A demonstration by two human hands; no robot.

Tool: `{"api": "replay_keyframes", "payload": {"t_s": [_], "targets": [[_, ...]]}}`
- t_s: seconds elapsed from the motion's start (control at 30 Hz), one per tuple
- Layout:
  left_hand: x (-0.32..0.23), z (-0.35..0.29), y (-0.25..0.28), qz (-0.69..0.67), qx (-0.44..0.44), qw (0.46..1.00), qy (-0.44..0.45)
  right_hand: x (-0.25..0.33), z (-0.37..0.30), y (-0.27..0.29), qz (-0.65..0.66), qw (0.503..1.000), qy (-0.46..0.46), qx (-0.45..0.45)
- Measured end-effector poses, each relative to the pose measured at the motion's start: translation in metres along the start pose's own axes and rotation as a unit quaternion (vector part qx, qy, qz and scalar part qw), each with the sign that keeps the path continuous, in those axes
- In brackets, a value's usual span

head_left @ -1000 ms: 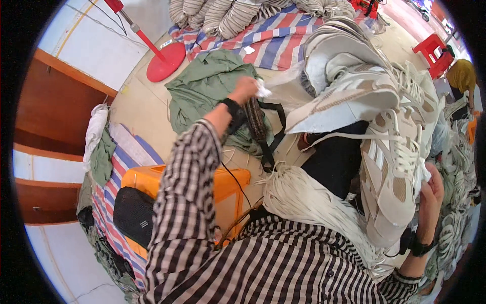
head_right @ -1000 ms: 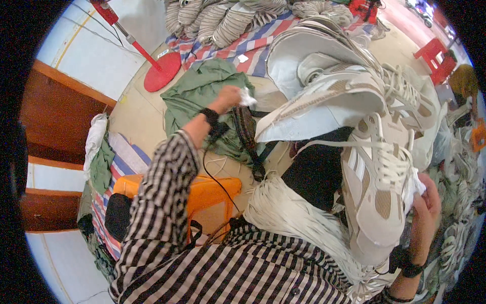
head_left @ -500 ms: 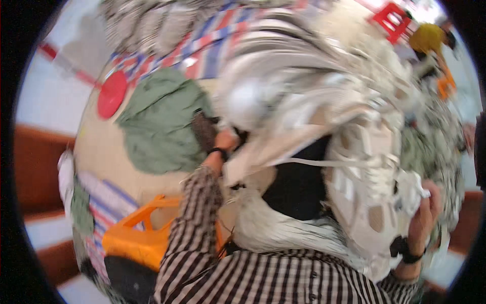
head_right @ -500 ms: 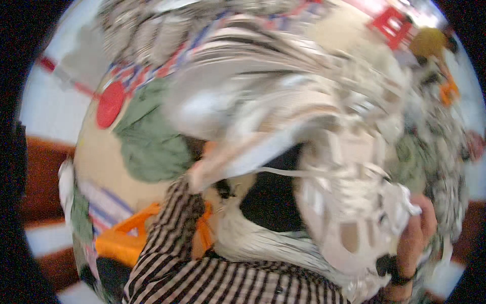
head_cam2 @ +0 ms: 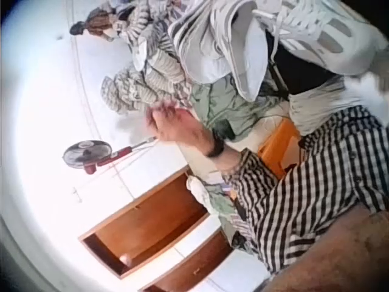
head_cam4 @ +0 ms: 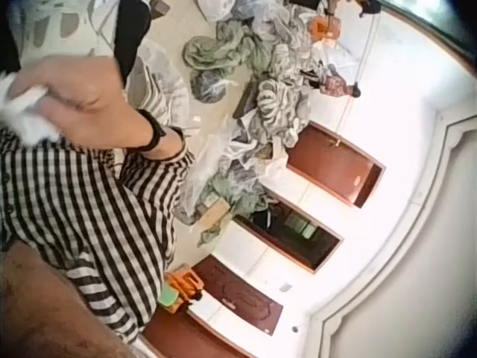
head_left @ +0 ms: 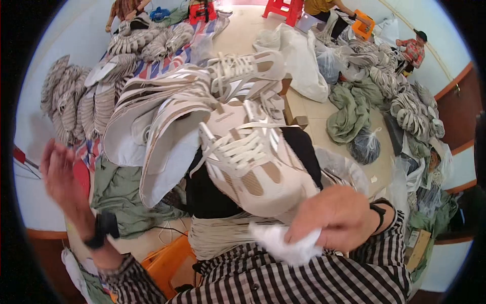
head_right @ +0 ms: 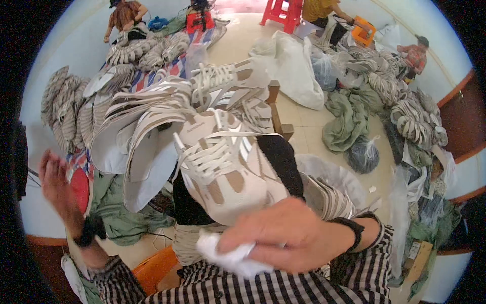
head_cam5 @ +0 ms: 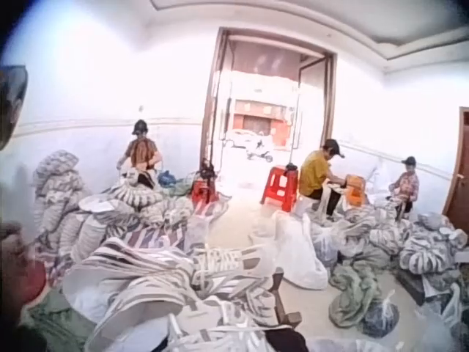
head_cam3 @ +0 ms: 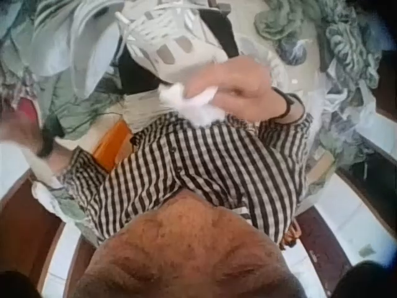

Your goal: Lacing a pair of athletic shoes and managing bundles of shoe components.

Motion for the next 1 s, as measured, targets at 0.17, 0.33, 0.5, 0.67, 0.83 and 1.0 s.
{"api": "replay_keyframes", "payload": {"t_s": [0.17, 0.33, 0.5, 0.67, 0.83, 1.0], "targets": [[-0.106, -0.154, -0.147, 0.016, 0.638, 0.769, 0.05, 0.036, -0.02, -0.018, 0.033, 0.983, 0.126, 0.132], [-0.131, -0.201, -0.182, 0.033, 0.787, 0.612, 0.069, 0.058, -0.041, 0.0, -0.027, 0.992, 0.12, 0.023], [-0.157, -0.194, -0.196, 0.005, 0.743, 0.667, 0.047, 0.065, -0.061, 0.019, -0.05, 0.997, -0.036, 0.054], [-0.179, -0.196, -0.181, -0.088, 0.732, 0.673, 0.055, 0.082, -0.064, 0.031, 0.076, 0.991, 0.026, 0.107], [-0.197, -0.202, -0.183, -0.328, 0.655, 0.678, 0.064, 0.113, -0.054, 0.019, 0.201, 0.954, 0.188, 0.115], [-0.206, -0.2, -0.184, -0.432, 0.652, 0.621, 0.049, 0.118, -0.044, 0.005, 0.287, 0.927, 0.197, 0.14]]}}
Point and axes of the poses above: each hand's wrist, its own z-axis towards the middle knuckle, its own y-axis out of the back of the hand, x = y × z, the point moved 4 cm from there along z, towards the middle knuckle, and after that the axes turned 6 degrees about -x, right-handed, at the moved point
